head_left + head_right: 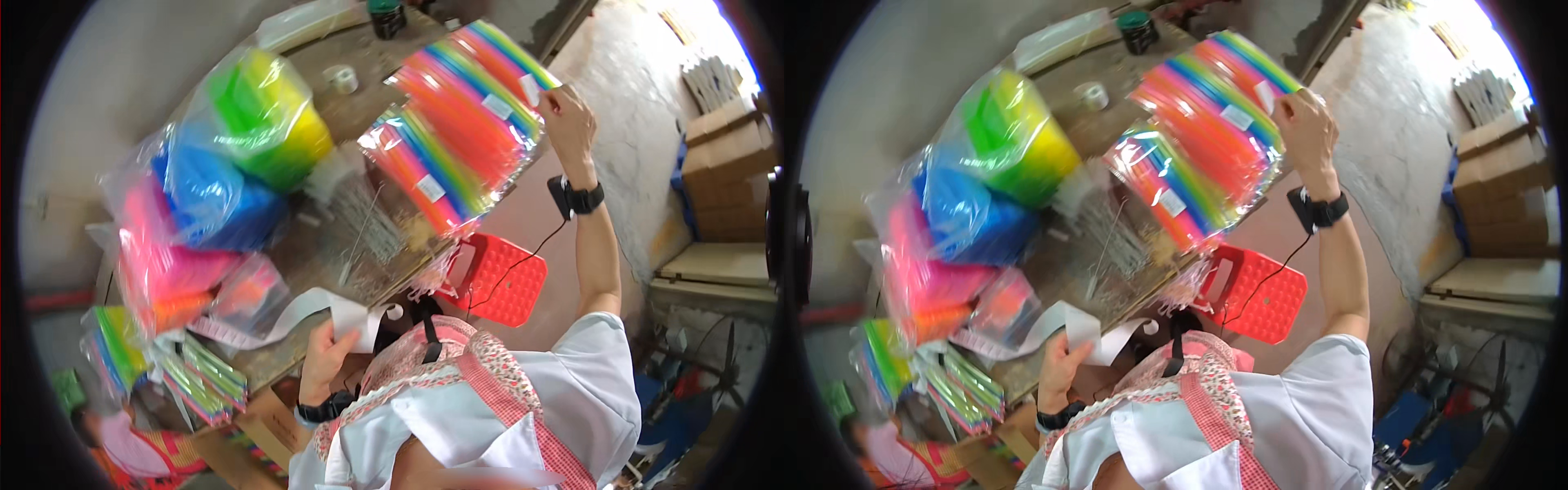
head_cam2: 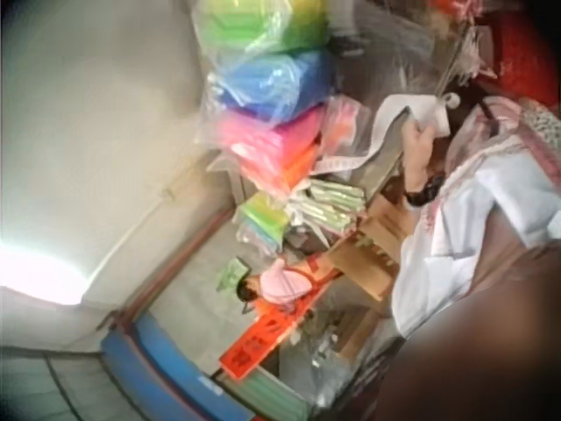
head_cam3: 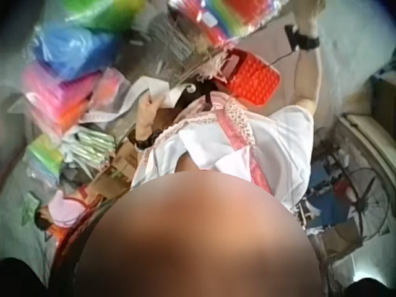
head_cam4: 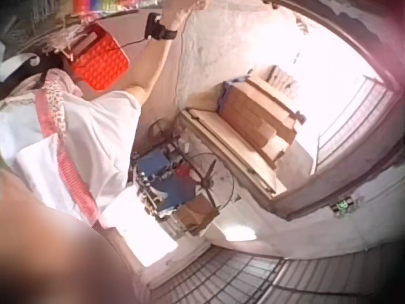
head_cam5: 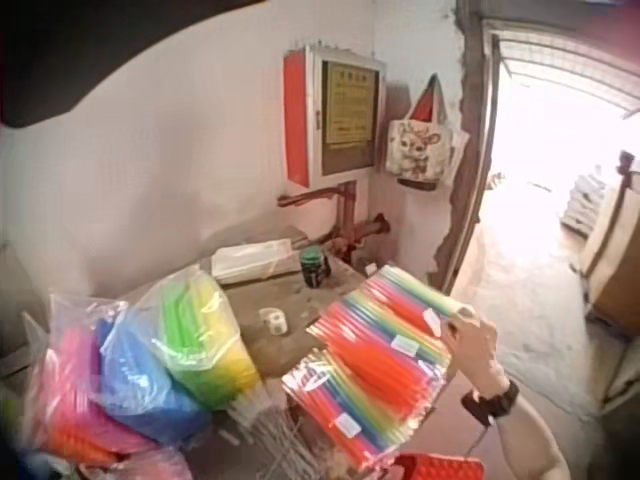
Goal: Packaging bundles of colorful plastic straws into cardboard boxes.
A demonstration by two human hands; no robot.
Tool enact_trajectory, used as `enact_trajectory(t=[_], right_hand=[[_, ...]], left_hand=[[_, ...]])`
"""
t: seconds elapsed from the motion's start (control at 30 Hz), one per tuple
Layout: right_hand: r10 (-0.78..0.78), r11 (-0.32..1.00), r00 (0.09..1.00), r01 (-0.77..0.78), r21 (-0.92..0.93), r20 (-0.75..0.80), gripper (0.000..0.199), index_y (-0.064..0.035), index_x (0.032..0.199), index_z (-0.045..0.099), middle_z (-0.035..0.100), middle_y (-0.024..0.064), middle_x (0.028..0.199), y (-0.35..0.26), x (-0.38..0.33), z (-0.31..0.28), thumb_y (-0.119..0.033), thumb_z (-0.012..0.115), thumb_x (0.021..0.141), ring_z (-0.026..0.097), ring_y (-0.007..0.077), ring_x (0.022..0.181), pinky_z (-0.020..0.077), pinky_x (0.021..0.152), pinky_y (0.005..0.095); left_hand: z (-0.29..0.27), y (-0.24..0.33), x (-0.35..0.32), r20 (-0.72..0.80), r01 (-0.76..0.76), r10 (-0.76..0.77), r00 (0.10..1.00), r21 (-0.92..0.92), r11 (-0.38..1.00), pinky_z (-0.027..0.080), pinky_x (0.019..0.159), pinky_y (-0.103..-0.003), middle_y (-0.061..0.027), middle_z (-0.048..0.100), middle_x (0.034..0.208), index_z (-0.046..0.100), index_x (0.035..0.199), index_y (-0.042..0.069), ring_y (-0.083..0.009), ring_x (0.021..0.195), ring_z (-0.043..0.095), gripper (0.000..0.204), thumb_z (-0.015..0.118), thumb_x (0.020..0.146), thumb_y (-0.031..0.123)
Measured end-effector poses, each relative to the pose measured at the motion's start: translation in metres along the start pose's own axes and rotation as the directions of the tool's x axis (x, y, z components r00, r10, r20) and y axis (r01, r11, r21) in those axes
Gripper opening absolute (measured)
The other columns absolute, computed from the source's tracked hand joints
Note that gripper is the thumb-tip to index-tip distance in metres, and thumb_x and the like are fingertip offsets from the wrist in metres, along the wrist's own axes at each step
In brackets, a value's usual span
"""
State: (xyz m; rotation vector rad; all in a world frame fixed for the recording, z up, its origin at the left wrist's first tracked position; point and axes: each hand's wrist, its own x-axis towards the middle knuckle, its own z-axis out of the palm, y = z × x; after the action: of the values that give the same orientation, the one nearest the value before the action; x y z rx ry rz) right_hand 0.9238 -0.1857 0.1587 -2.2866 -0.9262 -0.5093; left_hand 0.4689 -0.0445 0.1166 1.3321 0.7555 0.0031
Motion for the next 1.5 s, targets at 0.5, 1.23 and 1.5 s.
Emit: enact_trajectory(t=[0.5, 1.23, 1.5], right_hand=[[0.328, 0.928, 0.898, -0.247, -0.280, 0.293, 0.033, -0.0091, 0.087, 0.067, 0.064, 0.0059, 0.096, 0.092, 0.060, 0.060, -0.040, 0.061, 0.079, 0.061, 0.0254, 0.083, 0.0493, 0.073, 0.0377], [0.368, 0.837, 0.745, -0.526, 0.151, 0.556, 0.033, -0.0025, 0.087, 0.065, 0.059, 0.0020, 0.077, 0.129, 0.085, 0.016, -0.033, 0.069, 0.077, 0.053, 0.0088, 0.071, 0.0411, 0.063, 0.0266], [0.226, 0.810, 0.713, -0.516, 0.278, 0.664, 0.034, -0.0016, 0.077, 0.064, 0.056, 0.0019, 0.062, 0.070, 0.041, 0.034, -0.035, 0.069, 0.076, 0.052, 0.0112, 0.061, 0.0378, 0.055, 0.0306]], left_hand=[[-0.010, -0.058, 0.021, -0.325, 0.271, -0.267, 0.907, -0.035, 0.962, 0.043, 0.078, -0.027, -0.0048, 0.061, 0.097, 0.057, 0.109, -0.002, -0.0119, 0.086, 0.055, 0.028, 0.059, 0.084, 0.009], [0.074, 0.023, 0.123, -0.009, -0.207, 0.219, 0.976, 0.293, 0.933, 0.046, 0.073, -0.022, -0.0050, 0.062, 0.088, 0.061, 0.103, 0.001, -0.0108, 0.080, 0.058, 0.022, 0.060, 0.084, 0.011], [0.098, -0.005, 0.215, -0.099, 0.040, -0.063, 0.993, -0.212, 0.976, 0.045, 0.067, -0.022, -0.0035, 0.059, 0.093, 0.049, 0.115, 0.001, -0.0106, 0.077, 0.058, 0.043, 0.067, 0.081, 0.019]])
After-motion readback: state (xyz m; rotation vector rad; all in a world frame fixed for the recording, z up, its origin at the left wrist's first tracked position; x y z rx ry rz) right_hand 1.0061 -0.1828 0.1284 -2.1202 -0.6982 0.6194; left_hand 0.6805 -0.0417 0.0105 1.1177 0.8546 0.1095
